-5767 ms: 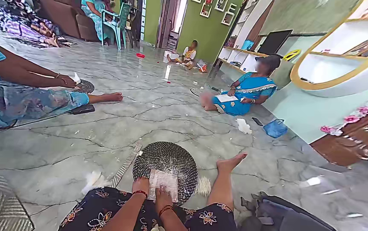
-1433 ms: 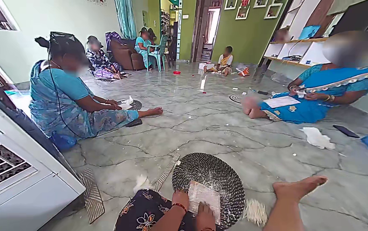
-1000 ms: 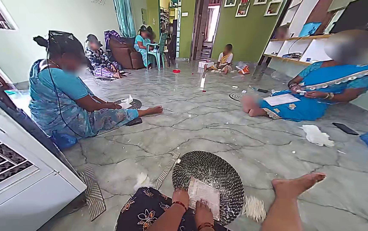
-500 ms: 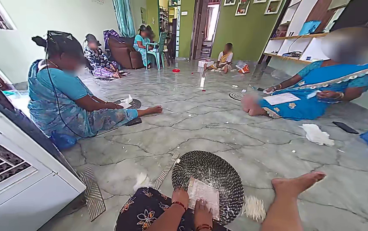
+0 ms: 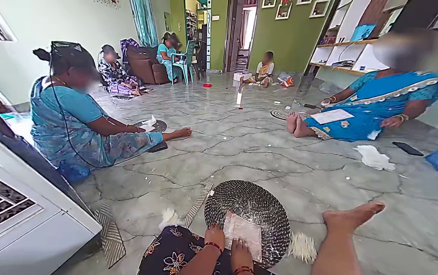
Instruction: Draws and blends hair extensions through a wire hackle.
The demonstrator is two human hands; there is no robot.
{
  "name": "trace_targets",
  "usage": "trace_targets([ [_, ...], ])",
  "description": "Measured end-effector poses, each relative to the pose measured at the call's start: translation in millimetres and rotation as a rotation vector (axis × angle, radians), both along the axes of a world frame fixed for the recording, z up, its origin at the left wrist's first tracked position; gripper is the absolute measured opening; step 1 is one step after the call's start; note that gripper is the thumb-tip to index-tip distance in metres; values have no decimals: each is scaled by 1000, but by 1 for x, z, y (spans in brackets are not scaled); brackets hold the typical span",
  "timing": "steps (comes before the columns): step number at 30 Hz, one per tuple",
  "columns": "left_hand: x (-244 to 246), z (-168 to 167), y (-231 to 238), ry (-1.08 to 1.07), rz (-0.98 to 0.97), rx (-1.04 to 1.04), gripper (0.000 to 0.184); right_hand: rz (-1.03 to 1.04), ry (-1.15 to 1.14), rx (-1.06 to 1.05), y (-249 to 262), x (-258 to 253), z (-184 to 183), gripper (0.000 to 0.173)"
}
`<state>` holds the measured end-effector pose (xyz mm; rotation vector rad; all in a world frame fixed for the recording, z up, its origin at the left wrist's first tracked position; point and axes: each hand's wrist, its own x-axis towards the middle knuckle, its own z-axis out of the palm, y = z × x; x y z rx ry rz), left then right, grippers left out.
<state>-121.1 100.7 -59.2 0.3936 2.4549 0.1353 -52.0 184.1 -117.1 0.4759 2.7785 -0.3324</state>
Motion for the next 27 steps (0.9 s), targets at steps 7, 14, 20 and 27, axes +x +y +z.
trace_targets([
  [7,-2,0,1,2,19,19,34,35,-163,-9,10,0,39,76],
  [14,-3,3,3,-17,31,10,36,24,-179,11,4,-2,29,63],
  [20,3,6,-3,-20,2,8,35,10,-158,11,-3,6,45,59],
  [27,1,9,0,-31,-5,-4,35,78,-185,17,10,-6,32,65],
])
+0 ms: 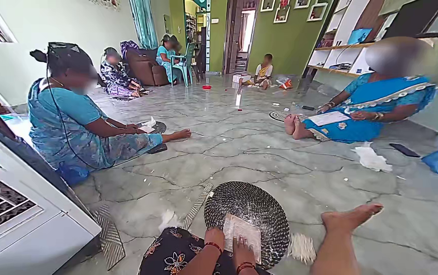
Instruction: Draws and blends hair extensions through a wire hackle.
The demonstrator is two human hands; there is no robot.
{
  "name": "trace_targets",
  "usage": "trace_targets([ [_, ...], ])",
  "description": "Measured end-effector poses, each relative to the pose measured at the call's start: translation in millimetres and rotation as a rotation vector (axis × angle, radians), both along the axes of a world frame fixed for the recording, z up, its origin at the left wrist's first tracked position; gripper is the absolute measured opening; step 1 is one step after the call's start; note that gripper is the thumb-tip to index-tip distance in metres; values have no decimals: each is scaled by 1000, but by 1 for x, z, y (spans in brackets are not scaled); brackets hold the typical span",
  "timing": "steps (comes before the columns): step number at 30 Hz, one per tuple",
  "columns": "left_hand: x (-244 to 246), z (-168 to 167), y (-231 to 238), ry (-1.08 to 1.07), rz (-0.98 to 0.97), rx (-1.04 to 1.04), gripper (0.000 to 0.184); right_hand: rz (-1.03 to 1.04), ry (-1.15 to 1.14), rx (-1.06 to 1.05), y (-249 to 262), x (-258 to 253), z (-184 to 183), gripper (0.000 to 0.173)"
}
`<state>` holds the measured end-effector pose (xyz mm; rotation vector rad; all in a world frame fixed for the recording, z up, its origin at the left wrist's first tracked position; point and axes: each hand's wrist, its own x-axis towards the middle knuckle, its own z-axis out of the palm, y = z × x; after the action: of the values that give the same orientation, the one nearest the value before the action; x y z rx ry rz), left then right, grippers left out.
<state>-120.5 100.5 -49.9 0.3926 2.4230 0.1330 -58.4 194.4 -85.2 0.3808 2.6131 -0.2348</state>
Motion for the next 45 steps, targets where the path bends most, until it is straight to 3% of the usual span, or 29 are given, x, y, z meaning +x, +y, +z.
trace_targets([
  [6,0,-7,-2,16,-3,7,37,-36,31,-13,-13,16,2,57],
  [11,-5,-7,-3,10,31,33,35,-60,-20,-12,0,-1,20,75],
  [15,-3,-3,1,-2,27,8,35,-11,-21,-6,-1,-2,3,62],
  [22,1,-2,-2,2,18,13,35,-32,52,-33,-2,10,2,56],
  [27,-1,-2,-4,-4,50,38,35,-30,-28,-51,5,-1,10,78],
  [35,4,-2,-3,-4,35,14,37,-59,64,6,-12,12,-8,54],
  [38,1,-7,-3,0,20,24,35,-82,173,30,-9,3,-21,62],
  [40,0,-7,-3,-4,6,22,35,-44,-27,-11,-5,-3,1,69],
  [45,2,-4,-1,-5,8,10,37,-77,66,-7,-15,15,-15,58],
])
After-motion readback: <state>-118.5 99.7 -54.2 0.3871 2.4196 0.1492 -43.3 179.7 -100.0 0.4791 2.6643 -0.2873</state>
